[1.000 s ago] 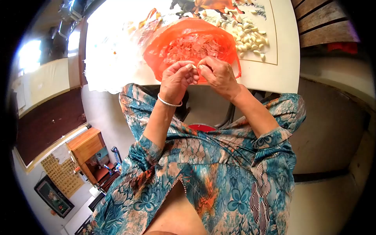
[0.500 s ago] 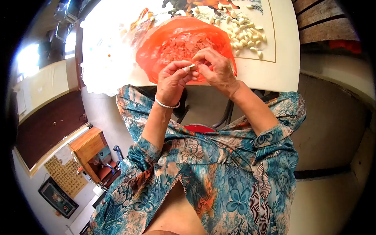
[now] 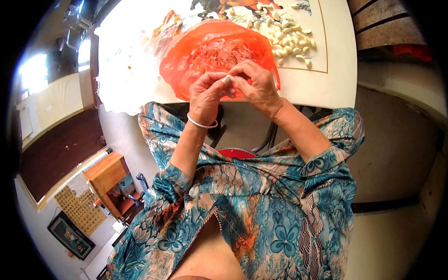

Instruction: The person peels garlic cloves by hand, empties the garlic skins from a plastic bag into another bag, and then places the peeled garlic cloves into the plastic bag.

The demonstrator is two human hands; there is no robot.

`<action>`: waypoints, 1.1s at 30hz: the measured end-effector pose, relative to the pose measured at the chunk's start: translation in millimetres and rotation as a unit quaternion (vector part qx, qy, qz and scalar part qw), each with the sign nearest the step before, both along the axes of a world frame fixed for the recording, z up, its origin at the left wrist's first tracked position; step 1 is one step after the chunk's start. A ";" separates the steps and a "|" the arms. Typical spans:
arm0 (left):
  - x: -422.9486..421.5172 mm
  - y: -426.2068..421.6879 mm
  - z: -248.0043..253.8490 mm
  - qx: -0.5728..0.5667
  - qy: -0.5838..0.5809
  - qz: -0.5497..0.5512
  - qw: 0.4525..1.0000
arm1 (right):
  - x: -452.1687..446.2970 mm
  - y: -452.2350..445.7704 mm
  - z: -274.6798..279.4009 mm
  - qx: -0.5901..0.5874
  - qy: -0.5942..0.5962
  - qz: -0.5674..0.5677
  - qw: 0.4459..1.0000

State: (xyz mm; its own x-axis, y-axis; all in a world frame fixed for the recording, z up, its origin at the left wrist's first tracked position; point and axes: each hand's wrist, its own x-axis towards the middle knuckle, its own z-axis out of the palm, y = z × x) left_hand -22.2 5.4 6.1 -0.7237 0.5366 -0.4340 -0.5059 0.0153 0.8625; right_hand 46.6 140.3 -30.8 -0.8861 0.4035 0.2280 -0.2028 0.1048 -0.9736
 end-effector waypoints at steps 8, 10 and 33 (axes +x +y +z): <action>0.6 2.2 -5.3 -0.049 0.001 -0.016 0.999 | 4.4 -3.0 -1.0 -0.013 -0.014 0.020 1.000; 0.5 3.3 -7.2 -0.033 -0.025 -0.001 0.999 | 3.8 -3.7 -2.2 -0.032 -0.015 0.016 0.999; -3.0 -0.4 -13.1 0.055 -0.120 0.035 0.991 | 0.8 15.1 10.5 -0.192 -0.034 0.087 0.977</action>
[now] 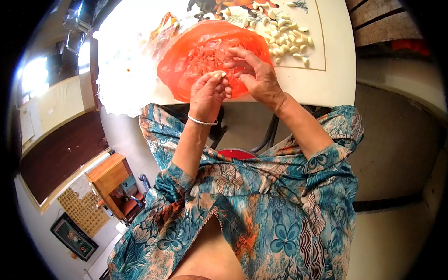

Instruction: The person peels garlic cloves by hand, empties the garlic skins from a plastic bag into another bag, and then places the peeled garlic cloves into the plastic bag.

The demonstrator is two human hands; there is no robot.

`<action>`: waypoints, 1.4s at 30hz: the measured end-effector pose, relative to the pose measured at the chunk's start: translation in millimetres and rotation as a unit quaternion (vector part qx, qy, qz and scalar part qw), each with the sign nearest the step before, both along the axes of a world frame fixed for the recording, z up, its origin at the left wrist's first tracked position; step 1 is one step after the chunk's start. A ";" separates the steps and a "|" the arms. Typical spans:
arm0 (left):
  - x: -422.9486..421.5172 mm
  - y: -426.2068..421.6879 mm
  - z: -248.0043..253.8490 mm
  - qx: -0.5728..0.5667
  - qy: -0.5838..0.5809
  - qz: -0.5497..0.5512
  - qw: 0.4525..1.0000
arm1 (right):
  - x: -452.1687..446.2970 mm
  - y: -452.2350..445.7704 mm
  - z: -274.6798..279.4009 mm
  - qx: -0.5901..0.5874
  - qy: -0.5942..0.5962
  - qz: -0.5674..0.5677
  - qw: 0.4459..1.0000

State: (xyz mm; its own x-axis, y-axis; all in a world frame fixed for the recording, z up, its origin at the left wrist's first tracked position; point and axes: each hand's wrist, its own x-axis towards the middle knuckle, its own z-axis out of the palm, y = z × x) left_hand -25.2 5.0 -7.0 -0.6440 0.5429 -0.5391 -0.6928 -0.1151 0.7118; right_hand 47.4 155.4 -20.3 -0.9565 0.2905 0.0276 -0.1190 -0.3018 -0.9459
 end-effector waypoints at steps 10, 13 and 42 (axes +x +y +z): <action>4.2 16.7 12.5 -0.045 0.090 0.007 0.995 | 0.2 -3.7 -0.1 -0.060 -0.027 0.023 0.998; 4.6 17.3 12.5 -0.052 0.081 0.015 0.995 | 0.9 -5.5 -5.4 -0.056 -0.025 0.017 0.998; -22.5 22.6 19.6 -0.231 0.606 -0.117 0.752 | -13.0 94.5 -28.0 0.172 -0.122 -0.278 0.937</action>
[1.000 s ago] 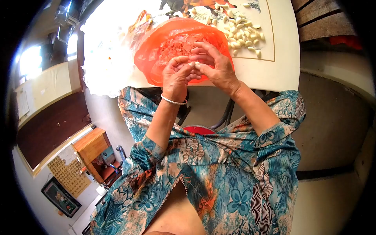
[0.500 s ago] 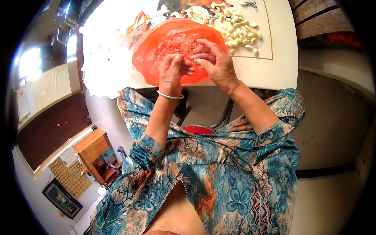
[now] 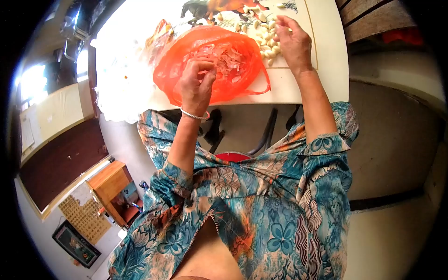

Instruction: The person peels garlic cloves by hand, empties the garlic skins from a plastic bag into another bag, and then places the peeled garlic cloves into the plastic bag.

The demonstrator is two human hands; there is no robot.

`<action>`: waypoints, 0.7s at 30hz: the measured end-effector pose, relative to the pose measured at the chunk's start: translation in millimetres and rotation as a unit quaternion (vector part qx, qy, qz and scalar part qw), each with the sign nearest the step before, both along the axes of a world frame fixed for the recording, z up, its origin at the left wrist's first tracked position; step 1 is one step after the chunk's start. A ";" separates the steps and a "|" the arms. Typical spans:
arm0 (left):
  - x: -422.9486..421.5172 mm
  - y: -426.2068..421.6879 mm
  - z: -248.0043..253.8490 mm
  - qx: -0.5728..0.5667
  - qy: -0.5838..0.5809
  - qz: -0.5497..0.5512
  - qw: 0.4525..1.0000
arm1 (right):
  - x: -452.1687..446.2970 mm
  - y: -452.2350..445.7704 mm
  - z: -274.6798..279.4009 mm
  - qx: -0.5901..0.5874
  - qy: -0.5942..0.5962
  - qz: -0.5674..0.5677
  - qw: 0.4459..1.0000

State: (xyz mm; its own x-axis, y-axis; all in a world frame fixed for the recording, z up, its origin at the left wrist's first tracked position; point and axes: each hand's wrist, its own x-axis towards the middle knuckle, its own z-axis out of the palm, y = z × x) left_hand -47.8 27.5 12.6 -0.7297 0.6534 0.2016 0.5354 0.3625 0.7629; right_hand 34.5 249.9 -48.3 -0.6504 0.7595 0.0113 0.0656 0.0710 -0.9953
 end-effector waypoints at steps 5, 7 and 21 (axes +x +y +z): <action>20.6 -2.9 9.3 0.064 -0.162 -0.026 0.984 | 27.0 -22.9 33.6 -0.195 0.100 0.047 0.975; 28.7 -4.9 14.7 0.074 -0.195 -0.050 0.977 | 40.4 -47.3 41.3 -0.280 0.165 0.097 0.941; 57.7 -61.3 64.0 0.162 -0.092 -0.066 0.980 | 54.0 -159.3 98.0 -0.310 0.214 0.165 0.911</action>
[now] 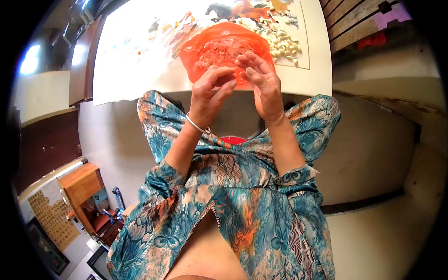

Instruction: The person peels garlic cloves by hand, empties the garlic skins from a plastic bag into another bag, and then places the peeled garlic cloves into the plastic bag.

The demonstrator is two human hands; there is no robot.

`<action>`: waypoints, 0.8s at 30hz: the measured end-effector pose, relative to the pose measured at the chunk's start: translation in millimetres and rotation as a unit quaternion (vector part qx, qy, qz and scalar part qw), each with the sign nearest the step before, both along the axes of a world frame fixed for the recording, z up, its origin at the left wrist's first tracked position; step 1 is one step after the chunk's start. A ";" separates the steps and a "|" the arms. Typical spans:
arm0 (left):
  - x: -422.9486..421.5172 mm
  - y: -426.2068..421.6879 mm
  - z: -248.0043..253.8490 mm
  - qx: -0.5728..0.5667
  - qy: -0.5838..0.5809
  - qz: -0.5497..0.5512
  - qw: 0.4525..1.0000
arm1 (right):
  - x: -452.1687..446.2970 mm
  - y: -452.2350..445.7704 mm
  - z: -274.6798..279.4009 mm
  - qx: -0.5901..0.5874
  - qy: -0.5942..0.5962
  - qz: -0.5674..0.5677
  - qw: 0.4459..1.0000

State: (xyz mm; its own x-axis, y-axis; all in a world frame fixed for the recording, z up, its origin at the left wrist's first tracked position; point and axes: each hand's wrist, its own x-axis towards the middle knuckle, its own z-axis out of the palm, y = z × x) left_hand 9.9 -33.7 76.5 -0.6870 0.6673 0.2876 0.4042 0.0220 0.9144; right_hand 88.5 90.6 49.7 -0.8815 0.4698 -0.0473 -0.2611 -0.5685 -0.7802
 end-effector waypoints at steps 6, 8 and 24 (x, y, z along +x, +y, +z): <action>-4.1 -0.6 1.7 -0.006 0.290 0.030 0.956 | -6.6 -25.2 5.4 -0.057 -0.006 -0.010 0.998; -2.3 -1.4 -0.2 -0.013 0.320 0.023 0.947 | -6.8 -30.1 8.6 -0.067 0.011 -0.027 0.997; 2.6 0.0 1.9 0.012 0.423 -0.032 0.905 | -5.9 -38.5 29.8 -0.125 0.022 -0.116 0.985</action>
